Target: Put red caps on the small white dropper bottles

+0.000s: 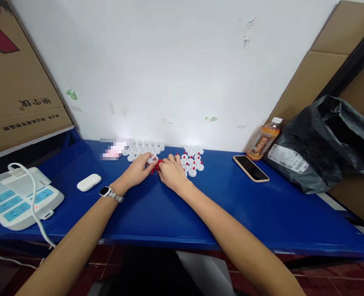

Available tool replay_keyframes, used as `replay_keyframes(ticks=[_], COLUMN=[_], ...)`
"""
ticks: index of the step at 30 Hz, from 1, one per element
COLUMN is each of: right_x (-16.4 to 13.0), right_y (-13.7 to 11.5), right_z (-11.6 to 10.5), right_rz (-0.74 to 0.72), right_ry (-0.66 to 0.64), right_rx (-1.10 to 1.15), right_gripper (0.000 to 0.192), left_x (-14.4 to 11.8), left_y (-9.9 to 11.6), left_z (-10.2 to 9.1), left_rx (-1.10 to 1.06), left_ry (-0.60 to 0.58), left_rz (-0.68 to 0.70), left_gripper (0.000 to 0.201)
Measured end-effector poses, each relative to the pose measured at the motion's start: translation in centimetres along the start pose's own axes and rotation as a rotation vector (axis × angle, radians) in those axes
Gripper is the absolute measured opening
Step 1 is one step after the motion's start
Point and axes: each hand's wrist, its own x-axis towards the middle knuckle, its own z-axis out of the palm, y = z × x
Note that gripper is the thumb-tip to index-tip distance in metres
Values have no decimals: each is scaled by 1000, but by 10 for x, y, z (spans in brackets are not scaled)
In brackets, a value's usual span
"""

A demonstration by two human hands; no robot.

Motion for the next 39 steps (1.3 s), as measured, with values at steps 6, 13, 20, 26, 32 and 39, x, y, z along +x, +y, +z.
replay_keyframes(ticks=[6,13,20,26,32,39], right_x=[-1,2,-1,1,9,11], right_y=[2,3,8,7,14,6], right_z=[1,3,4,4,6,6], right_rz=[20,9,32,183,366,479], right_ry=[20,8,96,278,367,428], right_rx=[24,73,177,557,1206,1494], right_gripper=[20,16,11,9,11,18], left_x=[0,0,1,2,-1,-3], left_y=[2,1,-2,3,18,26], left_z=[-2,-1,0,-2,2,5], left_rx=[-23,-14,-18,-46,-23,-6], left_ry=[-10,-10,1,0,-44,-65], left_rz=[-6,-3,7,8,78,103], left_gripper=[24,25,27,27,25,30])
